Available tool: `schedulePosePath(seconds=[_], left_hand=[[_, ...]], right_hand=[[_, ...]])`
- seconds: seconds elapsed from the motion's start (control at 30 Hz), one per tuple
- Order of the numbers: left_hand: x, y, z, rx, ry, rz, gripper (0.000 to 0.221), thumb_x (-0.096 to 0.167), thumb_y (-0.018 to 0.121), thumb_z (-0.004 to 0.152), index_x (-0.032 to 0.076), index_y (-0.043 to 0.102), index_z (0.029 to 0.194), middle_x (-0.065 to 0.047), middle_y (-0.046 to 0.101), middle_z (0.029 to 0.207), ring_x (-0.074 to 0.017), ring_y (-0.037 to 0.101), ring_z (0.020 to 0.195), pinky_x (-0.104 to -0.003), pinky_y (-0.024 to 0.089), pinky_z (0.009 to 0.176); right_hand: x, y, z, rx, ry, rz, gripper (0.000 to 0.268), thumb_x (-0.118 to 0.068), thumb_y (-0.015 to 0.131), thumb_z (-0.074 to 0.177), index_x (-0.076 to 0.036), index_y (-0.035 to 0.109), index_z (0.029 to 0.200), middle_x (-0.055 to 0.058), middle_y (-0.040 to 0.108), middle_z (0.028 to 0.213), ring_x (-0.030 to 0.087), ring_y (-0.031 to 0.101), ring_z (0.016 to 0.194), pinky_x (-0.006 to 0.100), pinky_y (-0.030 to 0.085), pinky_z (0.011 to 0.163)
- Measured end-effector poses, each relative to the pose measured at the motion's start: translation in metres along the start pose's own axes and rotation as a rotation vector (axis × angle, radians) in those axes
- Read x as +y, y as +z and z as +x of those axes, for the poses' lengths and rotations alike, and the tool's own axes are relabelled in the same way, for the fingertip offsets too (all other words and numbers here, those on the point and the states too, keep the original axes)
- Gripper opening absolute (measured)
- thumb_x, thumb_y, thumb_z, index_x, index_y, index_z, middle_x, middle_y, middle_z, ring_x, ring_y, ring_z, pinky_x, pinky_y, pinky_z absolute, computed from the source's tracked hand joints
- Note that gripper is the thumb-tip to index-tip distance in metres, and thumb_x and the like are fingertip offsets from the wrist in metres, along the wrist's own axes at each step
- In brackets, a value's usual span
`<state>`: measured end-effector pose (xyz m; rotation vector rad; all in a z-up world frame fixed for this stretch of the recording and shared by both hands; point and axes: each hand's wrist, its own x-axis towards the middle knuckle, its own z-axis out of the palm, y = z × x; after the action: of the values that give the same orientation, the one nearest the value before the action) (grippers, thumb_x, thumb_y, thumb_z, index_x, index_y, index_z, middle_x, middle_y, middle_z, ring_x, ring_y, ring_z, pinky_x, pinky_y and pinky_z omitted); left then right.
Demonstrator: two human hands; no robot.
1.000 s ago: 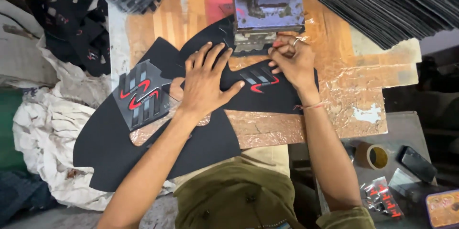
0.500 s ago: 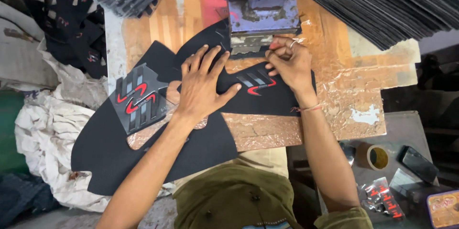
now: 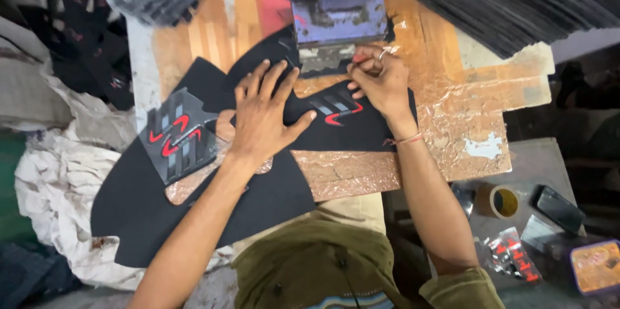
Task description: Applying logo decals to black fabric shoe components using a heat press machine.
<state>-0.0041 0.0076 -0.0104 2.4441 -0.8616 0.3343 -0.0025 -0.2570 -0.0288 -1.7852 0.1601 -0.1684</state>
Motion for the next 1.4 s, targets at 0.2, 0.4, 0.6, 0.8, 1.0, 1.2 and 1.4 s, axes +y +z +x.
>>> schedulePosePath(seconds=[0.2, 0.4, 0.6, 0.8, 1.0, 1.2, 1.4], left_hand=[[-0.011, -0.035, -0.011, -0.062, 0.075, 0.024, 0.078, 0.050, 0.076, 0.084, 0.003, 0.055, 0.143, -0.021, 0.050, 0.148, -0.0426, 0.040, 0.139, -0.059, 0.031, 0.110], [-0.130, -0.126, -0.105, 0.005, -0.257, 0.212, 0.101, 0.054, 0.085, 0.073, -0.006, 0.050, 0.146, -0.026, 0.058, 0.140, -0.0470, 0.056, 0.125, -0.053, 0.042, 0.110], [-0.102, -0.161, -0.228, -0.057, -1.093, -0.300, 0.058, 0.031, 0.081, 0.087, -0.003, 0.069, 0.132, -0.019, 0.075, 0.107, -0.0240, 0.067, 0.091, -0.039, 0.054, 0.082], [-0.002, -0.153, -0.140, 0.061, -0.579, -0.525, 0.045, 0.009, 0.083, 0.083, -0.001, 0.067, 0.124, -0.008, 0.073, 0.101, -0.0119, 0.063, 0.092, -0.028, 0.054, 0.083], [-0.029, -0.095, -0.086, -0.090, -0.414, -0.451, 0.057, 0.025, 0.078, 0.092, 0.006, 0.059, 0.142, -0.018, 0.071, 0.126, -0.0324, 0.074, 0.099, -0.038, 0.056, 0.084], [-0.008, -0.080, -0.103, -0.033, -0.449, 0.003, 0.116, 0.047, 0.097, 0.057, 0.007, 0.042, 0.151, -0.019, 0.057, 0.123, -0.0388, 0.049, 0.114, -0.051, 0.037, 0.097], [-0.008, -0.062, -0.115, 0.008, -0.544, -0.166, 0.126, 0.042, 0.094, 0.062, -0.005, 0.029, 0.159, -0.012, 0.056, 0.127, -0.0332, 0.047, 0.119, -0.050, 0.035, 0.098]], right_hand=[[-0.018, -0.003, -0.023, -0.016, 0.025, 0.050, 0.034, -0.003, 0.071, 0.092, 0.002, 0.061, 0.124, 0.001, 0.072, 0.092, 0.009, 0.072, 0.069, 0.023, 0.060, 0.053], [-0.007, -0.033, -0.133, 0.173, -0.271, -0.316, 0.018, -0.005, 0.073, 0.100, 0.004, 0.070, 0.115, 0.002, 0.065, 0.089, 0.004, 0.058, 0.077, 0.020, 0.048, 0.065], [-0.068, -0.028, -0.169, 0.021, 0.031, -0.464, 0.018, -0.008, 0.078, 0.090, -0.004, 0.080, 0.108, 0.006, 0.076, 0.077, 0.007, 0.064, 0.066, 0.026, 0.051, 0.058], [-0.180, 0.055, -0.133, -0.447, -0.440, -0.121, 0.053, -0.013, 0.083, 0.089, -0.003, 0.062, 0.137, 0.010, 0.073, 0.122, 0.013, 0.077, 0.088, 0.026, 0.062, 0.078], [-0.103, 0.110, -0.040, -0.488, -0.436, -0.403, 0.066, -0.015, 0.088, 0.073, -0.002, 0.060, 0.131, 0.012, 0.066, 0.096, 0.021, 0.061, 0.076, 0.034, 0.052, 0.065], [-0.083, 0.122, -0.038, -0.469, -0.647, -0.521, 0.017, -0.009, 0.083, 0.082, -0.007, 0.073, 0.095, 0.010, 0.069, 0.089, 0.028, 0.067, 0.084, 0.041, 0.051, 0.081], [-0.065, 0.128, -0.038, -0.422, -0.785, -0.618, 0.019, -0.010, 0.082, 0.076, -0.008, 0.077, 0.094, 0.010, 0.072, 0.089, 0.032, 0.067, 0.086, 0.043, 0.053, 0.076]])
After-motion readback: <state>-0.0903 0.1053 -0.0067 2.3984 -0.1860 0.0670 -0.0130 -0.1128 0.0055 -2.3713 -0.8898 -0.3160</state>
